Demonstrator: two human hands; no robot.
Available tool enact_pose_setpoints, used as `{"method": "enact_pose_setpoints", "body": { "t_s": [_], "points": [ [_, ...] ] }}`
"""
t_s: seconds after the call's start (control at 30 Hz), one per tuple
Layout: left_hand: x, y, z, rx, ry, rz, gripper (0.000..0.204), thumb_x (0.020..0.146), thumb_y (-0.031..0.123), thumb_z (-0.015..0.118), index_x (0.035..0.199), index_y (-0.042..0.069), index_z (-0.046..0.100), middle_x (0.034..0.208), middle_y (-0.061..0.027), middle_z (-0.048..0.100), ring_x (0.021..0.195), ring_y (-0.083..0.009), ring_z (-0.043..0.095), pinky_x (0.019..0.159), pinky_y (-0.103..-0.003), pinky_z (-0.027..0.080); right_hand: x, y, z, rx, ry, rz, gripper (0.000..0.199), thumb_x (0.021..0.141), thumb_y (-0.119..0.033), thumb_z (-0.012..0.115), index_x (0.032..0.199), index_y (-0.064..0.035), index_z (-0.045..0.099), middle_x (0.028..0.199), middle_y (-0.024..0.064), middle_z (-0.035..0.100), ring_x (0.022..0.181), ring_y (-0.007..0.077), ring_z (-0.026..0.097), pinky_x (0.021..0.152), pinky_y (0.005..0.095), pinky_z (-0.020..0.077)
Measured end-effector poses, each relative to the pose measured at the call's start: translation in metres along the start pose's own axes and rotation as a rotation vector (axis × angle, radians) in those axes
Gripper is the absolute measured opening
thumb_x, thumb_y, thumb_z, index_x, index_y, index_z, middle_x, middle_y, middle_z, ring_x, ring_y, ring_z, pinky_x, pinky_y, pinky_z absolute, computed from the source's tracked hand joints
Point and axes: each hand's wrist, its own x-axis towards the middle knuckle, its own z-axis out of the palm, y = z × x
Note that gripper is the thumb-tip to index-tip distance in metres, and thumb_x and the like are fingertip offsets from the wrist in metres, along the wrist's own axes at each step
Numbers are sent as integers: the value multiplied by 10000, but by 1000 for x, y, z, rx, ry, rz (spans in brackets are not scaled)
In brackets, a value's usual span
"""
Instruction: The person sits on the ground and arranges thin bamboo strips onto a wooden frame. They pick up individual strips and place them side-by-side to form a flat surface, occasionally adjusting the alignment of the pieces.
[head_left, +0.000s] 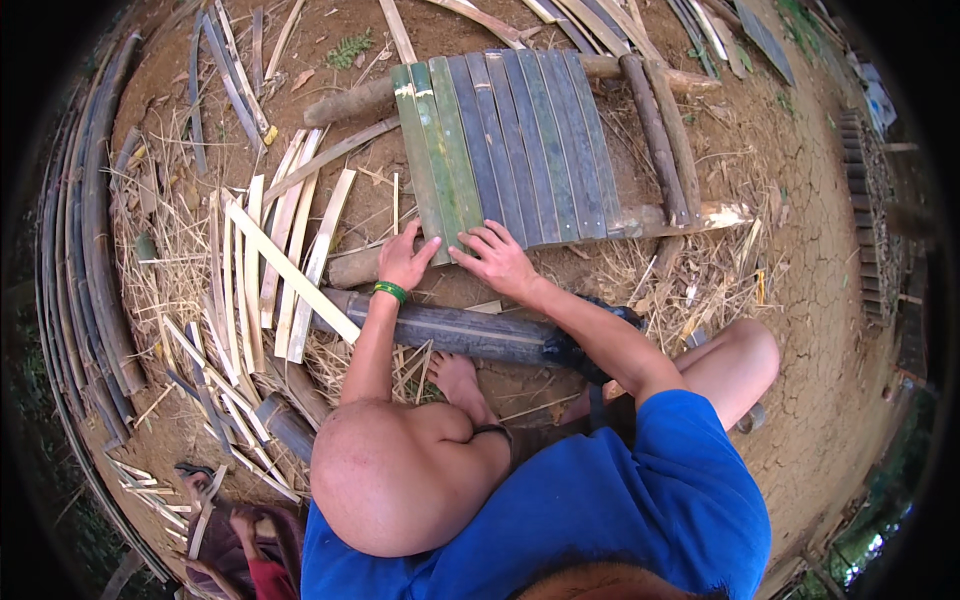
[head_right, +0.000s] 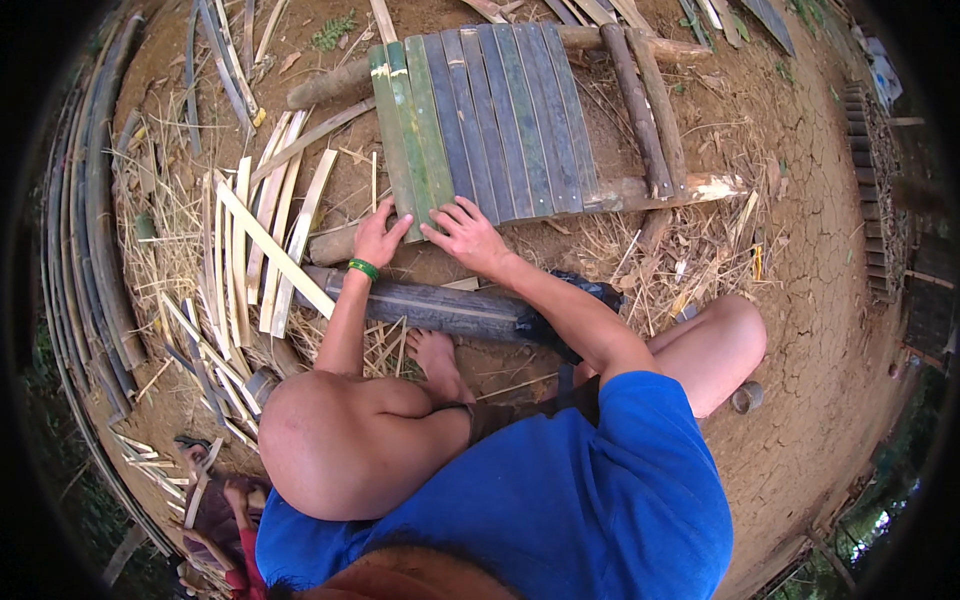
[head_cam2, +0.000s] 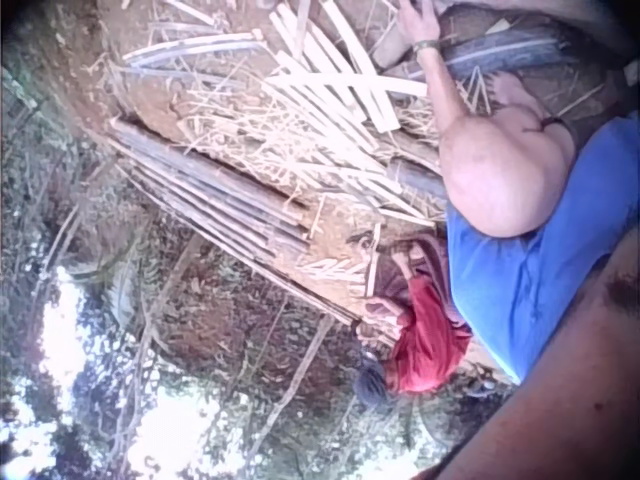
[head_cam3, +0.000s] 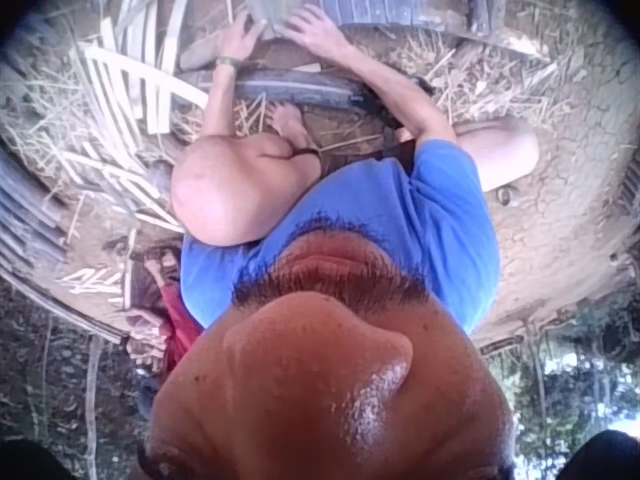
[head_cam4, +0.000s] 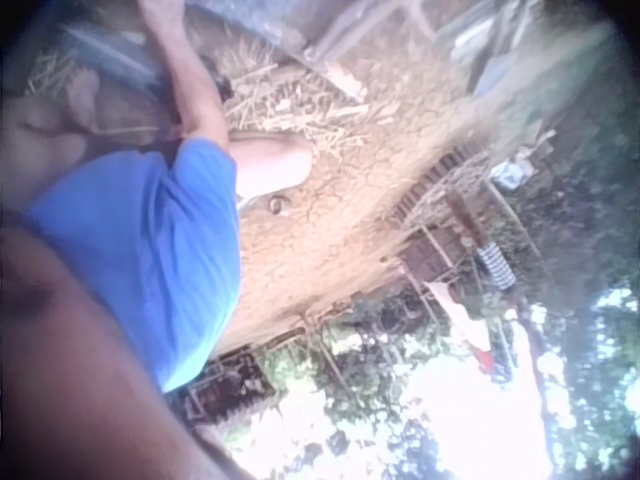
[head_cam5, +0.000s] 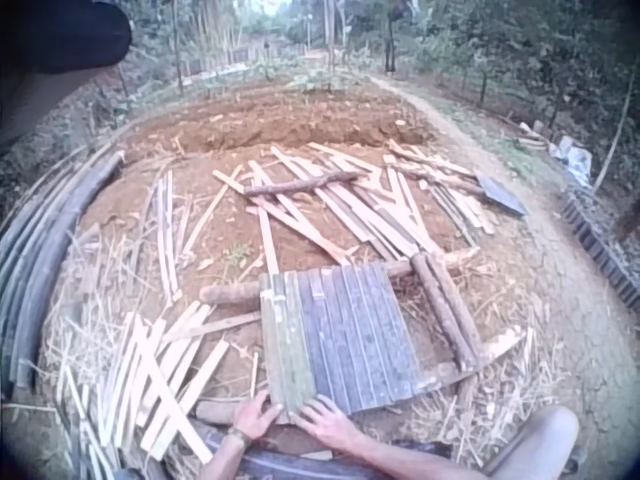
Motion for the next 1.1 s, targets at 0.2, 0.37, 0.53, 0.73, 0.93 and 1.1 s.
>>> {"method": "enact_pose_setpoints", "body": {
  "t_s": [0.2,0.37,0.53,0.73,0.93,1.1],
  "points": [
    [4,3,-7,30,-92,-24,652,877,529,637,1332,67,570,998,-230,690,904,-385,640,851,-446,480,0,2,-1,26,31,-8,394,824,-165,570,1213,-149,635,1202,79,605,1164,251,555,1101,458,381],
    [4,0,-6,-2,-60,61,618,880,491,659,1308,51,582,943,-232,688,859,-403,646,828,-453,485,1,2,0,33,31,-14,393,817,-168,568,1203,-145,636,1194,85,607,1143,259,564,1092,458,389],
    [7,4,-12,-40,-159,9,644,852,462,714,1316,43,556,1014,-232,699,926,-401,665,877,-454,491,2,2,-13,156,95,82,382,819,-197,667,1193,-126,636,1175,111,600,1140,292,563,1078,478,398],
    [-8,17,-9,129,-22,132,1268,622,590,850,1546,37,181,1296,-231,615,1209,-355,591,1055,-474,401,-22,42,-45,217,265,561,549,809,-376,737,1282,-134,597,1276,131,548,1247,324,497,1120,547,324],
    [-16,36,-2,381,-8,198,1449,523,637,867,1583,53,70,1247,-217,636,1171,-330,602,1076,-500,361,-41,37,-46,-33,-18,445,824,725,-664,701,1415,-248,524,1502,82,415,1420,298,343,1158,593,221],
    [-14,27,5,441,-18,186,1386,578,678,807,1582,52,85,1111,-226,674,1057,-357,633,1050,-488,376,-48,43,-34,-50,16,455,748,761,-651,658,1404,-288,533,1494,49,427,1412,269,360,1170,571,212]
  ]
}}
